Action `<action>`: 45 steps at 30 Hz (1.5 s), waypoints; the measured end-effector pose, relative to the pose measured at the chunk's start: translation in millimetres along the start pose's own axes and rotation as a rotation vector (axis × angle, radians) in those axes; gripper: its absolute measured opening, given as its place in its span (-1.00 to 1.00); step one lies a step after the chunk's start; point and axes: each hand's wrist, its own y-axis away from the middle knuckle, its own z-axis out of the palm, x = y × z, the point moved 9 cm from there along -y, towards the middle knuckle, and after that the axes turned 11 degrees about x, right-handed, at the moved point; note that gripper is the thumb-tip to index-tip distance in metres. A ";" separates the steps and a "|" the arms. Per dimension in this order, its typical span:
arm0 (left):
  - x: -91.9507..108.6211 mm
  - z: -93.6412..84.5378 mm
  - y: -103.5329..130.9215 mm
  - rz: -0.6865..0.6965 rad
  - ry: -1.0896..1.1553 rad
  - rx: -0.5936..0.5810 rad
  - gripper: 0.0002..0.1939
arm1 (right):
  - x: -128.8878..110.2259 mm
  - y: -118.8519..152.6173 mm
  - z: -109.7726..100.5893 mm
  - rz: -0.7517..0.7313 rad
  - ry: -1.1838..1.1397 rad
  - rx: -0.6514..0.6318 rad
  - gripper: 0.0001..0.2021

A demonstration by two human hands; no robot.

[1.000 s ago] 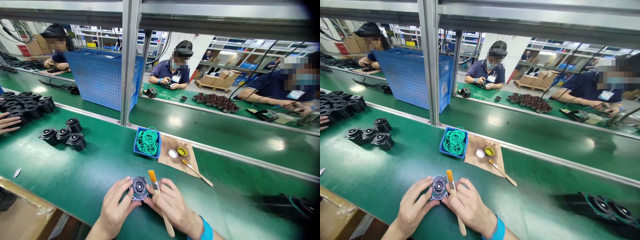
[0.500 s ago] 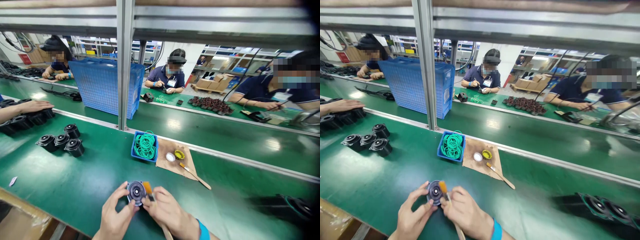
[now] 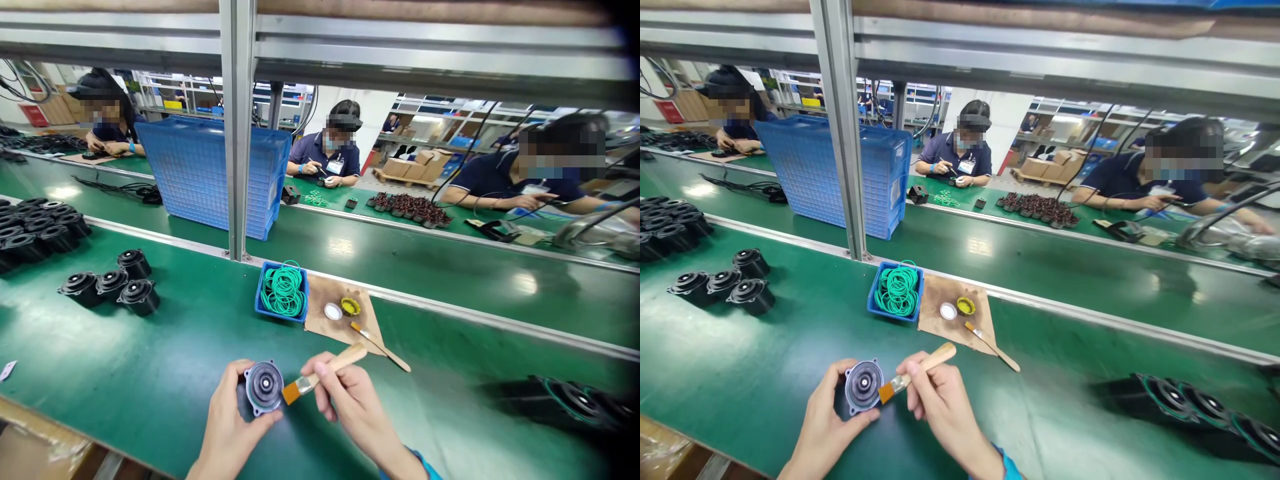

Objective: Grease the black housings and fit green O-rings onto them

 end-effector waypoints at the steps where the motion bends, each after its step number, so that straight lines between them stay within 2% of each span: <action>1: -1.1 -0.2 0.1 -0.007 0.009 0.000 -0.49 | 7.2 1.7 3.6 0.053 -0.017 -0.019 -0.41; 6: -9.7 4.3 2.4 -0.023 0.029 -0.056 -0.45 | 31.1 3.0 14.1 0.188 -0.102 -0.032 -0.38; 10: -9.6 3.2 2.5 -0.027 0.046 -0.030 -0.43 | 31.2 -1.2 16.6 0.149 -0.084 -0.028 -0.40; 17: -2.1 -1.3 1.6 0.039 0.021 0.013 -0.41 | 10.3 -5.8 14.4 -0.091 0.066 -0.018 -0.48; 23: 6.8 -1.6 5.3 0.196 -0.018 -0.012 -0.38 | -11.8 -6.4 13.0 -0.339 0.163 -0.007 -0.52; 29: 12.3 1.9 11.1 0.279 -0.046 -0.030 -0.35 | -37.2 2.7 20.4 -0.534 0.205 -0.038 -0.56; 31: 13.5 4.3 14.1 0.308 -0.054 -0.039 -0.36 | -39.9 6.3 22.3 -0.512 0.179 -0.065 -0.58; 33: 14.6 5.0 16.5 0.321 -0.055 -0.024 -0.36 | -36.7 7.2 18.3 -0.430 0.118 -0.055 -0.58; 37: 20.4 4.2 20.2 0.346 -0.076 0.032 -0.37 | -29.2 5.9 -3.1 -0.323 0.043 0.098 -0.61; 39: 25.8 5.3 22.4 0.377 -0.090 0.041 -0.39 | -29.6 5.8 -8.0 -0.329 0.055 0.131 -0.63; 42: 29.2 2.7 22.9 0.371 -0.095 0.093 -0.48 | -33.2 5.8 -6.4 -0.362 0.109 0.119 -0.61; 45: 32.7 3.3 23.6 0.401 -0.108 0.094 -0.51 | -39.1 7.6 -3.1 -0.431 0.186 0.114 -0.60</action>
